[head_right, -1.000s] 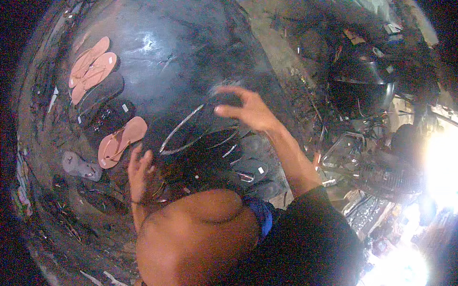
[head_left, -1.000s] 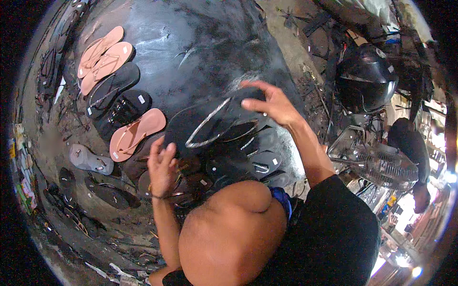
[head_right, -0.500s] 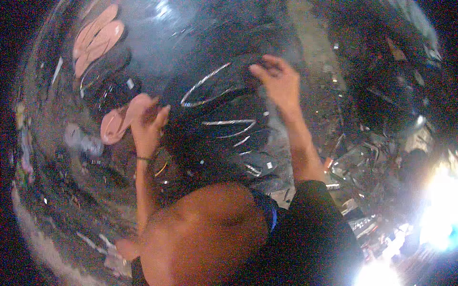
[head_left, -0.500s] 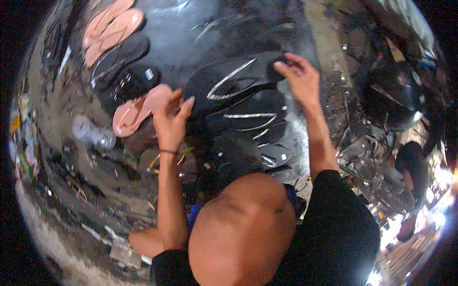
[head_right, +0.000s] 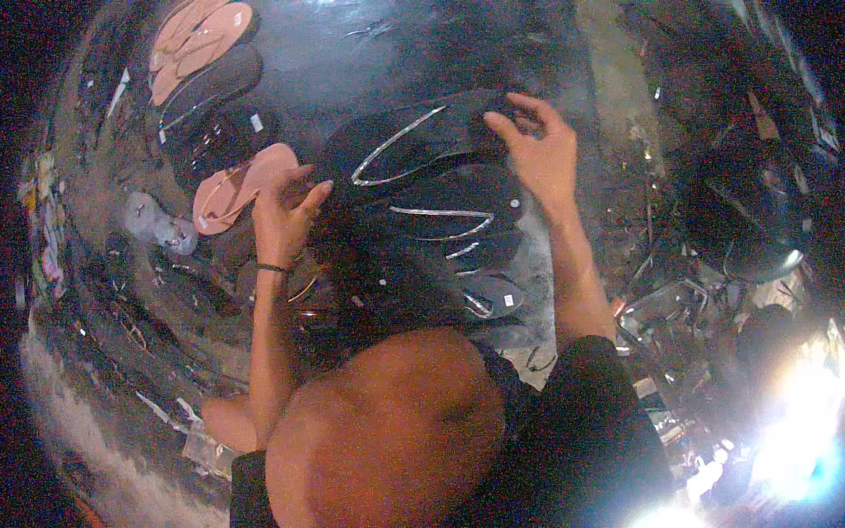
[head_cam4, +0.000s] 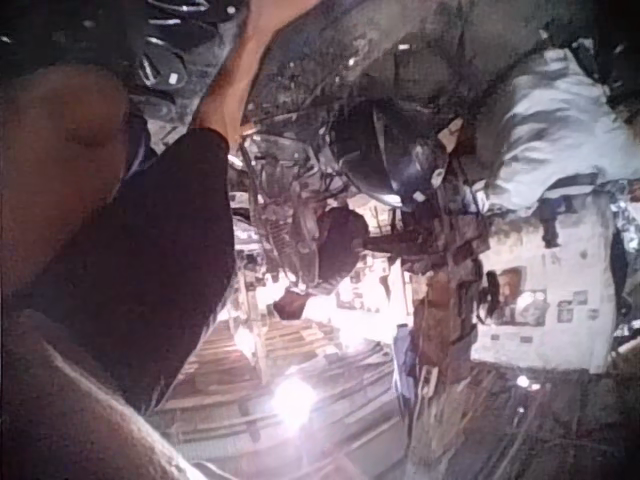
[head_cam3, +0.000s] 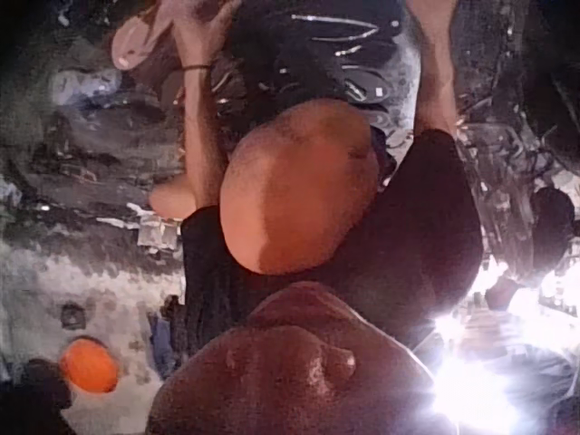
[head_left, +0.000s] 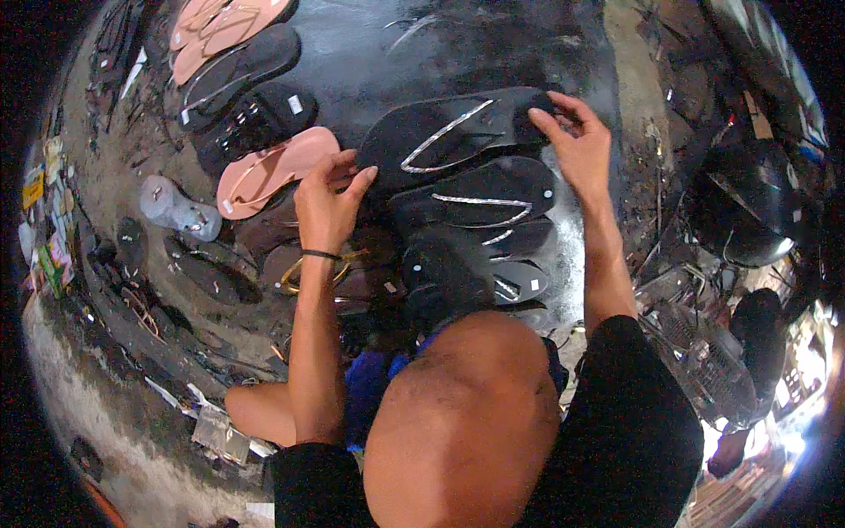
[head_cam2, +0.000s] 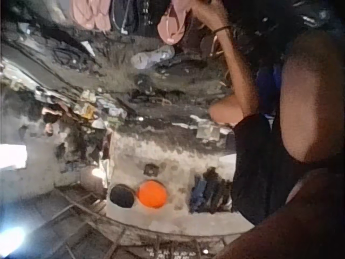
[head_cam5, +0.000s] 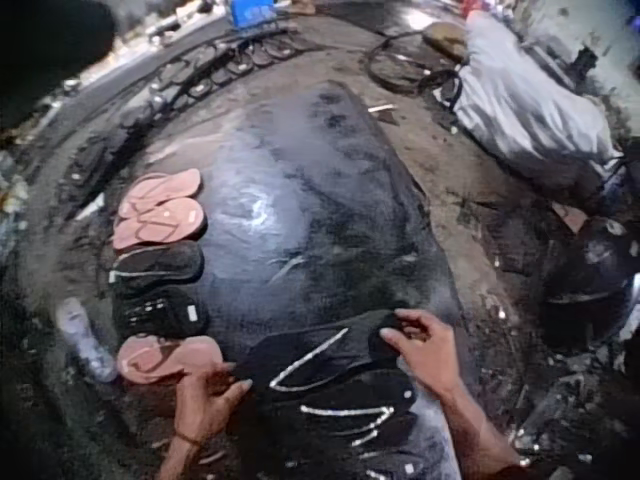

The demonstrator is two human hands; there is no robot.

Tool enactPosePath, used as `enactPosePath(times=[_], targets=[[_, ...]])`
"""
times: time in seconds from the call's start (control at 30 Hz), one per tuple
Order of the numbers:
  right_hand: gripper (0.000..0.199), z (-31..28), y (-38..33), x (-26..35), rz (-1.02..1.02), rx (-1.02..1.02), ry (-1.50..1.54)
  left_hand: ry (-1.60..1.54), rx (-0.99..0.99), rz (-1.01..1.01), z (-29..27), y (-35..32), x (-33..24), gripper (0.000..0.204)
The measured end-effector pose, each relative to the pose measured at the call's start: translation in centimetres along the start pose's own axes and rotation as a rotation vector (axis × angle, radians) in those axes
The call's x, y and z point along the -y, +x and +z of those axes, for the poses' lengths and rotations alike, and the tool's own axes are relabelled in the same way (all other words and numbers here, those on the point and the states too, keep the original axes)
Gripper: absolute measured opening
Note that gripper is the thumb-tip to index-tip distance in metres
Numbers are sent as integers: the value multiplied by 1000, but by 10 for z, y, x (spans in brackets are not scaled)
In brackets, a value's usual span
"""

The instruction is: The person arranges flip-flops on the floor, picking them up one by one and placing them in neat rows by color and style. The person occasionally stands to adjust the layout and continues organizing the footwear.

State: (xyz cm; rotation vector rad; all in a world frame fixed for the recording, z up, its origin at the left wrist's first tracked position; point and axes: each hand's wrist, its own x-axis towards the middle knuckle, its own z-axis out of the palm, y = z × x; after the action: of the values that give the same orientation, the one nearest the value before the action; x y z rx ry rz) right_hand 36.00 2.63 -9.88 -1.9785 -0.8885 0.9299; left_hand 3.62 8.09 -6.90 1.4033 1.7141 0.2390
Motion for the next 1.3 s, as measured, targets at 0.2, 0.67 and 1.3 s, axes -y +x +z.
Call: enactPosePath(times=[0.2,0.67,1.3], targets=[[68,5,-9,-8,98,-78,50,145,-37,58,3,-9,-9,40],[59,-15,2,74,-5,209,493,-882,-28,-144,-50,-8,-59,44],[53,5,-1,93,51,431,830,-1197,111,19,-37,-22,-35,39]])
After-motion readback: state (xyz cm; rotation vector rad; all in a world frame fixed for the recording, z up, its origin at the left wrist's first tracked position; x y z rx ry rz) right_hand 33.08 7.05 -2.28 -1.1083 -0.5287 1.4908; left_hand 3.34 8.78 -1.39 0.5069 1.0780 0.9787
